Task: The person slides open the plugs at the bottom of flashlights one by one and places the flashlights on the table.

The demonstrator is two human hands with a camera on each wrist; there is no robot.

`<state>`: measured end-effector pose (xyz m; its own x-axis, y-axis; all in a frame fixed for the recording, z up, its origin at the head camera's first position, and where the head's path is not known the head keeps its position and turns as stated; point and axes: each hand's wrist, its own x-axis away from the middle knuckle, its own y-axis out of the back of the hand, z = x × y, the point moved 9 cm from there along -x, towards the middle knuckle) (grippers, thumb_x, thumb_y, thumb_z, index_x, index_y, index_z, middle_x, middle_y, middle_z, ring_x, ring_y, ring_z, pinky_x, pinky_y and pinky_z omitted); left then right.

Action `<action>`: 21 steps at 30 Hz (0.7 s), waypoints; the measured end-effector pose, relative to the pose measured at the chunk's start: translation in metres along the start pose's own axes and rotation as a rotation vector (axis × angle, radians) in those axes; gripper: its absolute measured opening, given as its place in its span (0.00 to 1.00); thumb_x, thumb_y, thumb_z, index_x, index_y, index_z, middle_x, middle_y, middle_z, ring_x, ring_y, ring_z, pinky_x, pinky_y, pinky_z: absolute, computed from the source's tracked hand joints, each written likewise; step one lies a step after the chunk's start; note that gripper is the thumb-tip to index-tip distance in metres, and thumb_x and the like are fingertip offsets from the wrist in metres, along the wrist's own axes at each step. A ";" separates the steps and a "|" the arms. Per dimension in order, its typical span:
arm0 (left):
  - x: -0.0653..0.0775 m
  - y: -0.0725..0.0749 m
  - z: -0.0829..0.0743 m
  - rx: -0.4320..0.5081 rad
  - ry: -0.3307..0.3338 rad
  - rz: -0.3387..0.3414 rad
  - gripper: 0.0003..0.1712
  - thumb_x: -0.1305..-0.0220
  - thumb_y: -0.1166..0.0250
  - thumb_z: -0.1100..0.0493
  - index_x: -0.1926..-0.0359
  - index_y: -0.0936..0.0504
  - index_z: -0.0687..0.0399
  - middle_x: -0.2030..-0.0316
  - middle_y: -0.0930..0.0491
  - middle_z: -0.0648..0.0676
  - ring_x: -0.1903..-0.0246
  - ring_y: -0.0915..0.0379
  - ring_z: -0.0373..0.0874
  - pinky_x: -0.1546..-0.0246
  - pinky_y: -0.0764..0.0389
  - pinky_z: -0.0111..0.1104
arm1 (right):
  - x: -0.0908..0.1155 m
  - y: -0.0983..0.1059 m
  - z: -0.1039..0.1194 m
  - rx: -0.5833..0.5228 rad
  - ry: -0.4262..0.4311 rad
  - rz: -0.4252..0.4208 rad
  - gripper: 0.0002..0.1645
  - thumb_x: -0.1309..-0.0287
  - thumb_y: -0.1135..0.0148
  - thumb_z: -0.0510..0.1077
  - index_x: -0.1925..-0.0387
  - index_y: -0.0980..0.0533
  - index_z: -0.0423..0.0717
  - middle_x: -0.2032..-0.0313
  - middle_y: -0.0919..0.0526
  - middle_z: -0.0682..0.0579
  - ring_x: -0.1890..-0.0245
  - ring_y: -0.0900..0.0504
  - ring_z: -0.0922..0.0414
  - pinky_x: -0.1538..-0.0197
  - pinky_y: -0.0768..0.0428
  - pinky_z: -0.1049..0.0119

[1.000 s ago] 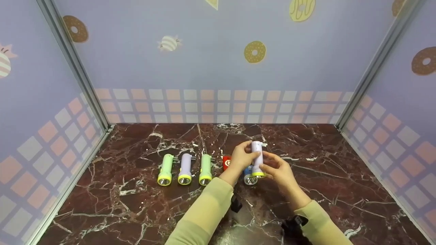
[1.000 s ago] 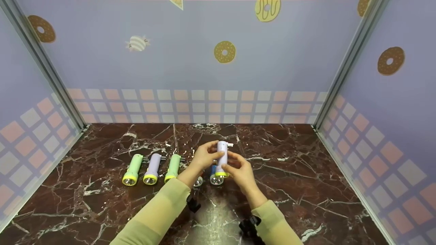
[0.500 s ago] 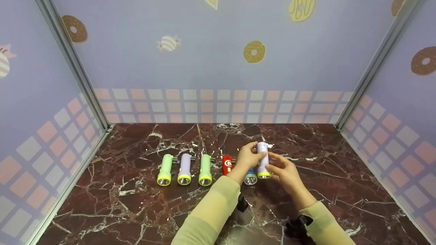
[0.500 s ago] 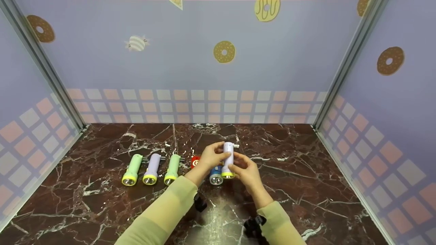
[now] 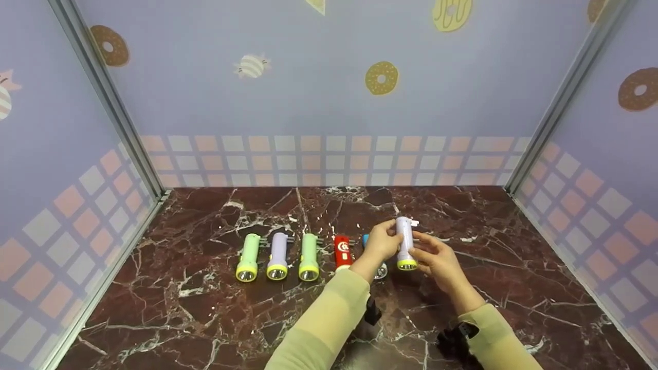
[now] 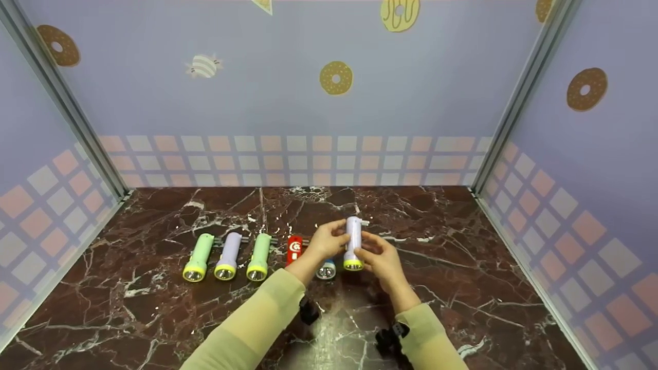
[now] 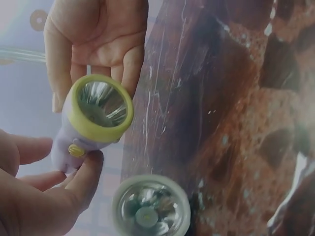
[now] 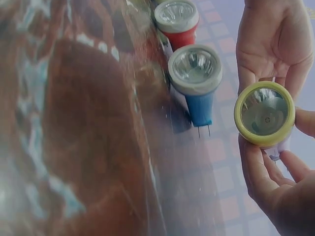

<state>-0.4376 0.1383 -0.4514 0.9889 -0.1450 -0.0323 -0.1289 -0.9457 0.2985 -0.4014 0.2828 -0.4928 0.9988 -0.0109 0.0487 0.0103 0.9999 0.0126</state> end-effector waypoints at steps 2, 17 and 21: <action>0.002 -0.003 0.000 -0.010 -0.007 0.002 0.29 0.35 0.37 0.69 0.33 0.26 0.69 0.49 0.14 0.67 0.51 0.16 0.50 0.52 0.14 0.33 | -0.001 0.002 -0.002 -0.006 -0.003 0.003 0.36 0.34 0.38 0.34 0.27 0.36 0.34 0.41 0.21 0.36 0.57 0.15 0.61 0.57 0.13 0.68; 0.020 -0.028 0.008 -0.033 -0.023 -0.007 0.25 0.45 0.46 0.75 0.46 0.17 0.69 0.56 0.12 0.62 0.60 0.22 0.43 0.51 0.18 0.31 | -0.009 0.019 -0.020 0.079 -0.063 0.013 0.37 0.32 0.38 0.39 0.26 0.37 0.34 0.35 0.26 0.30 0.58 0.15 0.62 0.55 0.14 0.69; 0.022 -0.032 0.010 -0.063 0.008 -0.002 0.22 0.44 0.45 0.75 0.49 0.16 0.70 0.57 0.13 0.63 0.61 0.23 0.43 0.51 0.18 0.33 | -0.009 0.019 -0.023 0.099 -0.078 0.025 0.37 0.32 0.38 0.39 0.27 0.38 0.32 0.34 0.27 0.30 0.59 0.16 0.63 0.56 0.15 0.71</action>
<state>-0.4128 0.1629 -0.4711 0.9897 -0.1410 -0.0257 -0.1226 -0.9258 0.3575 -0.4095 0.3022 -0.5158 0.9918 0.0095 0.1274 -0.0236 0.9938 0.1089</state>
